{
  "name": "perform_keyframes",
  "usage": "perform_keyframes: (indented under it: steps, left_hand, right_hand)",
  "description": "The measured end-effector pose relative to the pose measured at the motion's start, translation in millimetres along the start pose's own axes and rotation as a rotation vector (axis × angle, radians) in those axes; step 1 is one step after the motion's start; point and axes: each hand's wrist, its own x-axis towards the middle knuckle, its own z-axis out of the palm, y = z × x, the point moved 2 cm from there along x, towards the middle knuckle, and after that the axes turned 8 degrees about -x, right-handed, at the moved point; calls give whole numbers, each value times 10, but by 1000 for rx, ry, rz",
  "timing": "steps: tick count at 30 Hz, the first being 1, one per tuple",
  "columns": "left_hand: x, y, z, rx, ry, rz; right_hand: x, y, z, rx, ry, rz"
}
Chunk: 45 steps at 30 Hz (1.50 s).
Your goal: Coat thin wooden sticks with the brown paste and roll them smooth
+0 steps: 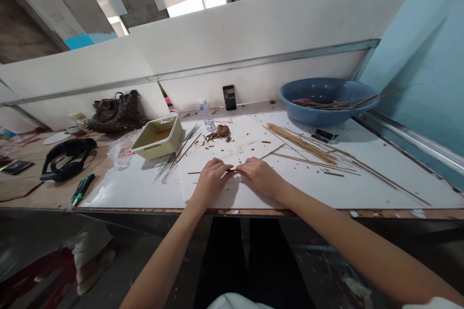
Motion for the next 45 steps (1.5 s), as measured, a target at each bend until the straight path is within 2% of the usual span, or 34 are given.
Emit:
perform_keyframes:
  steps: [10,20,27,34,41,45]
  left_hand:
    - [10,44,-40,27,-14,37]
    - [-28,8,-22,33,10,26]
    - [-31,24,-34,7,10,25]
    - [-36,28,-25,15,7,16]
    - [-34,40,-4,9,12,27]
    - [-41,34,-11,-1,25,28]
  right_hand:
    - [14,-29,-57,18,-17,26]
    - [14,-4,-17,-19,9,29]
    - [21,-29,-71,7,40,-43]
    - [10,14,-27,38,65,-52]
    - [13,-24,-49,36,28,-122]
    - [2,14,-68,37,26,-79]
